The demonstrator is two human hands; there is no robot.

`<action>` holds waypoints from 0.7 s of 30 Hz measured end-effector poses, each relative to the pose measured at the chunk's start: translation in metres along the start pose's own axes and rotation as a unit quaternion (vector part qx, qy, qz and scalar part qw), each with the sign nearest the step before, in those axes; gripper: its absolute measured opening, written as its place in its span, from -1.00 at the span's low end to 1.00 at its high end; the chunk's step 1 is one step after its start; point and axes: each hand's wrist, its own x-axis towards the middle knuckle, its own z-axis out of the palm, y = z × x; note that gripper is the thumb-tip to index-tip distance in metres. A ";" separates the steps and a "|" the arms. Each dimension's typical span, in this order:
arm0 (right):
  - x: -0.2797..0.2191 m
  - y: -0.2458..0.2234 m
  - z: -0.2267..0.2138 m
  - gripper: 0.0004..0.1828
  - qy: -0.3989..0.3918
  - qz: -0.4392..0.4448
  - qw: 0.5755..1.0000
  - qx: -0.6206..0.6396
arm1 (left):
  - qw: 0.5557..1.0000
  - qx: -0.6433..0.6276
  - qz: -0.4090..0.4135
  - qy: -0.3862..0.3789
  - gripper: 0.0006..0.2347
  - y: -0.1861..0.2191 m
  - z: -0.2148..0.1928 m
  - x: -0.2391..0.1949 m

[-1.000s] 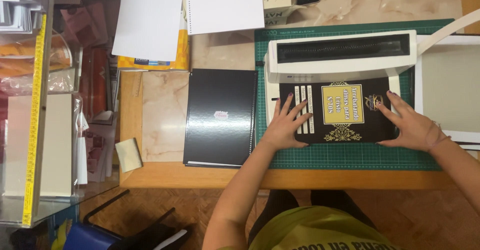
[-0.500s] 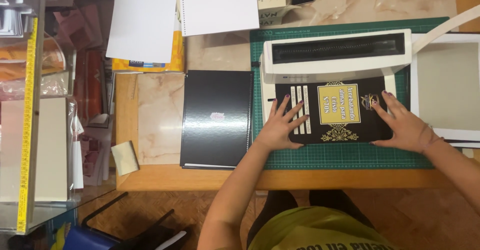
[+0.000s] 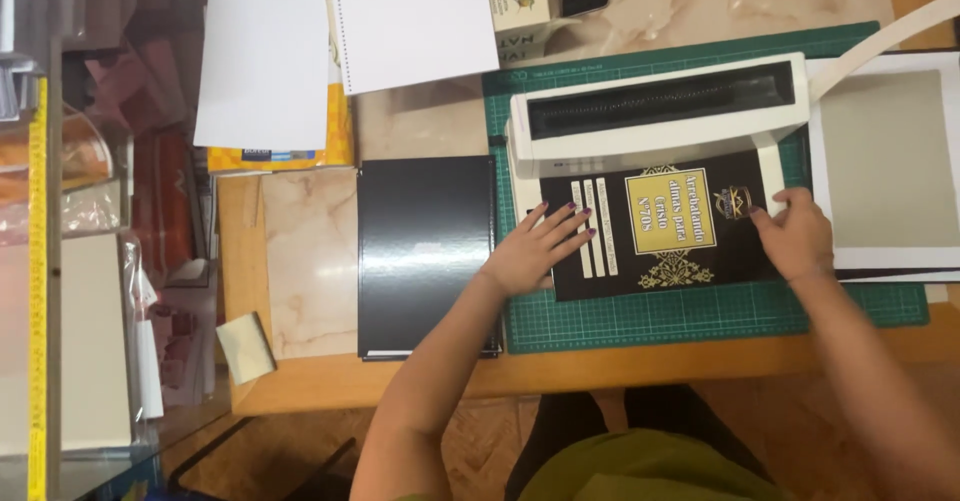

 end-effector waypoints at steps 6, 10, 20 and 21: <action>-0.034 -0.009 -0.006 -0.49 -0.013 0.052 0.997 -0.051 | 0.998 -0.033 -0.037 0.046 -0.25 0.009 0.010 0.002; -0.026 0.012 -0.002 -0.62 0.002 0.047 0.999 0.013 | 0.998 -0.027 -0.026 0.054 -0.27 0.014 0.026 0.002; -0.030 -0.053 -0.015 -0.36 -0.033 0.064 0.976 0.204 | 0.982 -0.068 0.000 0.177 -0.53 0.004 0.047 0.002; -0.033 -0.052 -0.016 -0.36 -0.034 0.077 0.969 0.231 | 0.980 -0.064 0.001 0.188 -0.53 0.008 0.047 0.001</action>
